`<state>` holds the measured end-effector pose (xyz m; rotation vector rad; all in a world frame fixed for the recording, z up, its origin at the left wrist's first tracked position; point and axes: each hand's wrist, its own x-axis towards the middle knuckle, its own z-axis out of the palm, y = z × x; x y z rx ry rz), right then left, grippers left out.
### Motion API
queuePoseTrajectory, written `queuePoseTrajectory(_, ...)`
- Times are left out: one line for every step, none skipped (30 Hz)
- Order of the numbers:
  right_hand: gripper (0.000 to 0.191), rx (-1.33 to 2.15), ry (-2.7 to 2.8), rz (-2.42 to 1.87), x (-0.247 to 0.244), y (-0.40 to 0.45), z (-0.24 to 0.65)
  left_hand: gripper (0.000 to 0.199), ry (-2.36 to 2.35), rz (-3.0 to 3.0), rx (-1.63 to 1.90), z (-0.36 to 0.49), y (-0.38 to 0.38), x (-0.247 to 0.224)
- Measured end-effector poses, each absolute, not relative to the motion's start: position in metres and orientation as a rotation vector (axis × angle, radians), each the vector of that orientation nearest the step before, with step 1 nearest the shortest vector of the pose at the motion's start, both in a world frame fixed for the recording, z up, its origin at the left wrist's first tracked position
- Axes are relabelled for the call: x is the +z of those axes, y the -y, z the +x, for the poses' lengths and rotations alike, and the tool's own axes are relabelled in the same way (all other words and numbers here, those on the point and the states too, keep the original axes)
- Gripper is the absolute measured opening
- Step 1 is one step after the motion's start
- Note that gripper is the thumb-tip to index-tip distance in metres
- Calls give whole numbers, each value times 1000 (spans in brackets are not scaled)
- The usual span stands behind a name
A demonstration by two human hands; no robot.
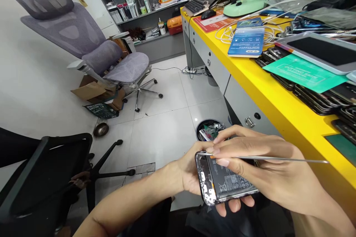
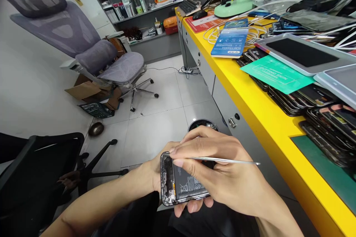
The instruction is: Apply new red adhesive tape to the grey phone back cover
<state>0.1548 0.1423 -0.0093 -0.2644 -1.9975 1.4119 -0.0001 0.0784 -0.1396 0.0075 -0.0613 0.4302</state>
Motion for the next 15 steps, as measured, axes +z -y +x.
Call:
queuePoseTrajectory(22, 1405, 1998, -250, -10, -142, 155, 101, 29, 1, 432, -2, -78, -137)
queuePoseTrajectory(23, 1399, 2002, -239, -11, -143, 155, 101, 3, -4, 435, -3, -78, -135)
queuePoseTrajectory(24, 1387, 2006, -230, -11, -143, 156, 101, -16, -5, 434, -4, -78, -132)
queuePoseTrajectory(24, 1373, 2011, -226, -12, -143, 156, 100, -30, -4, 431, -5, -78, -129)
queuePoseTrajectory(24, 1355, 2018, -224, -13, -143, 157, 99, -43, -2, 430, -6, -79, -126)
queuePoseTrajectory(25, 1335, 2028, -220, -13, -143, 157, 97, -51, 4, 429, -7, -79, -124)
queuePoseTrajectory(27, 1313, 2038, -206, -14, -142, 158, 97, -56, 14, 429, -7, -80, -121)
queuePoseTrajectory(29, 1285, 2047, -184, -14, -142, 158, 96, -62, 22, 432, -7, -81, -118)
queuePoseTrajectory(31, 1252, 2057, -165, -14, -141, 158, 94, -70, 30, 431, -7, -81, -116)
queuePoseTrajectory(32, 1219, 2063, -154, -14, -140, 158, 90, -80, 40, 432, -8, -82, -113)
queuePoseTrajectory(33, 1187, 2063, -151, -13, -139, 158, 85, -97, 53, 441, -8, -84, -110)
queuePoseTrajectory(33, 1164, 2061, -155, -13, -138, 157, 79, -119, 67, 455, -9, -85, -106)
queuePoseTrajectory(33, 1149, 2056, -153, -12, -137, 157, 72, -140, 79, 473, -11, -86, -102)
queuePoseTrajectory(33, 1143, 2052, -144, -11, -136, 157, 66, -157, 89, 492, -13, -87, -97)
queuePoseTrajectory(34, 1144, 2052, -130, -11, -135, 156, 60, -169, 97, 511, -14, -88, -93)
